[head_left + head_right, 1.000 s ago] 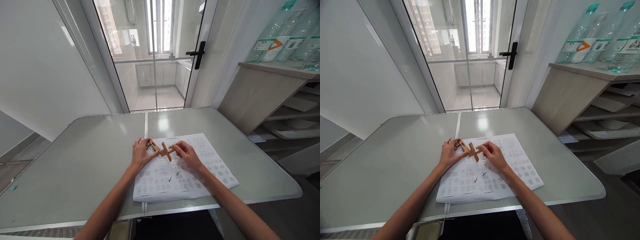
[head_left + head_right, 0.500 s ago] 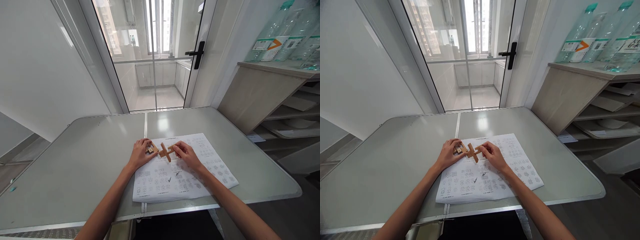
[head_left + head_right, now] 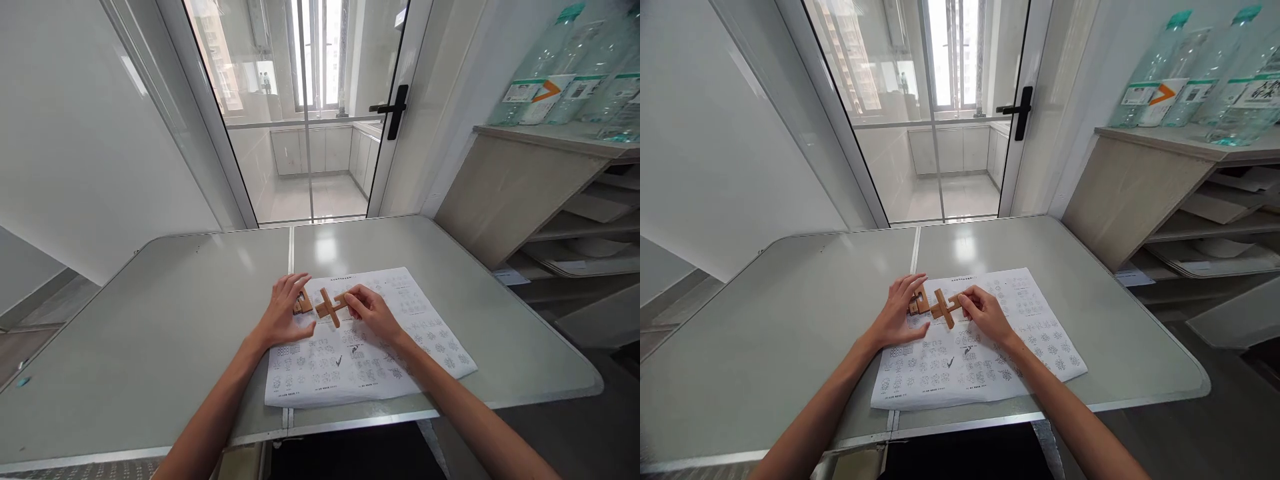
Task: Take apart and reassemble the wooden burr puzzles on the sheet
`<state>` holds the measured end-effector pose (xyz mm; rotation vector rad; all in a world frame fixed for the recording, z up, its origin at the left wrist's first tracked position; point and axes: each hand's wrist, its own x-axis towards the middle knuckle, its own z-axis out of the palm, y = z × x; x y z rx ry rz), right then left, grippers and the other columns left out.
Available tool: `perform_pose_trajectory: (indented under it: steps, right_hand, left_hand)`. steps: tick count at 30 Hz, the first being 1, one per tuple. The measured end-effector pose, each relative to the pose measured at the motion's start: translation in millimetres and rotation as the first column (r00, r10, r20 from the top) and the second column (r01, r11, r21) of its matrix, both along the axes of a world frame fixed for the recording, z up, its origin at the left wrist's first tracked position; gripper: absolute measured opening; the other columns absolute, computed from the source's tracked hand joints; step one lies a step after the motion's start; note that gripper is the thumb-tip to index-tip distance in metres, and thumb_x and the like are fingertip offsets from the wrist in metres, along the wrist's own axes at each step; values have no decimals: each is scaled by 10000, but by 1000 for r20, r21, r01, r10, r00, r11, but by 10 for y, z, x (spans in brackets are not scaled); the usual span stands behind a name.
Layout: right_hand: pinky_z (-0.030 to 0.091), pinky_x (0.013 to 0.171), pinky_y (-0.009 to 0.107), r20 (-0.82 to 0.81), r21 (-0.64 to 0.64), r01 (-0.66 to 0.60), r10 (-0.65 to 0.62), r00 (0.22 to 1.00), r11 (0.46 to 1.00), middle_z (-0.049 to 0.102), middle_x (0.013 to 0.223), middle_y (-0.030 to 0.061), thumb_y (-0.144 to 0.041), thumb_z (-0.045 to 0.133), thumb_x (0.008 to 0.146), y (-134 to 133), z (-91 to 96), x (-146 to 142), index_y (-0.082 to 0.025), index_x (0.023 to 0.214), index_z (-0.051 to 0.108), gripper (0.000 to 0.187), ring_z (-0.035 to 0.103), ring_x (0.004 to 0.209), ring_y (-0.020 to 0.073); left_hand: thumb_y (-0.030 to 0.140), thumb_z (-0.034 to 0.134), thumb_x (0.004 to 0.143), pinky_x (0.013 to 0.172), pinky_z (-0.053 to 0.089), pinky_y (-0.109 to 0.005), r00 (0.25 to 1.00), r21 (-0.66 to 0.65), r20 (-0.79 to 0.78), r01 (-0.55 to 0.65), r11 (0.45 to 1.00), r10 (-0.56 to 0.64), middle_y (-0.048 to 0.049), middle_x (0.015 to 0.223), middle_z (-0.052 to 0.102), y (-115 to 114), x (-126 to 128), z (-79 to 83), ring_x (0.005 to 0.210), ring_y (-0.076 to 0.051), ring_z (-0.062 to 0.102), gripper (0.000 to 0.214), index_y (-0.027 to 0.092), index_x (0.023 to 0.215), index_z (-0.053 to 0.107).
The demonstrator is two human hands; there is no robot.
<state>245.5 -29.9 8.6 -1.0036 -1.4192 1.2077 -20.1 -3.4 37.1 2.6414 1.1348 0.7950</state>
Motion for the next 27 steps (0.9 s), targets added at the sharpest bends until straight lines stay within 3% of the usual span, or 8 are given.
perform_pose_trajectory:
  steps: [5,11,27]
  right_hand:
    - [450,582,309,-48,-36,-62,61,997,997,600,643,-28,-617,660,949,-16,11,-35,-224,871,620,403,519,568,142]
    - [466,586,308,-97,-84,-184,175,980,979,671,698,-6,-586,677,950,-22,21,-49,-218,892,608,379,568,568,139]
    - [412,585,302,-116,-41,-43,38,993,998,584,636,-33,-579,679,946,11,31,-11,-234,811,575,384,495,572,139]
  left_hand:
    - [577,889,676,1205,350,-587,996,24,66,54,998,-56,-145,1480,546,-128,212,-13,1391,-402,479,1106,283,1589,338]
    - [529,867,754,1146,428,-542,991,26,118,58,998,-61,-117,1382,634,-156,238,-38,1315,-357,575,891,298,1501,440]
    - [518,878,677,1054,477,-497,989,61,133,-79,995,70,-93,1263,713,-98,215,-14,1194,-346,628,757,271,1330,587]
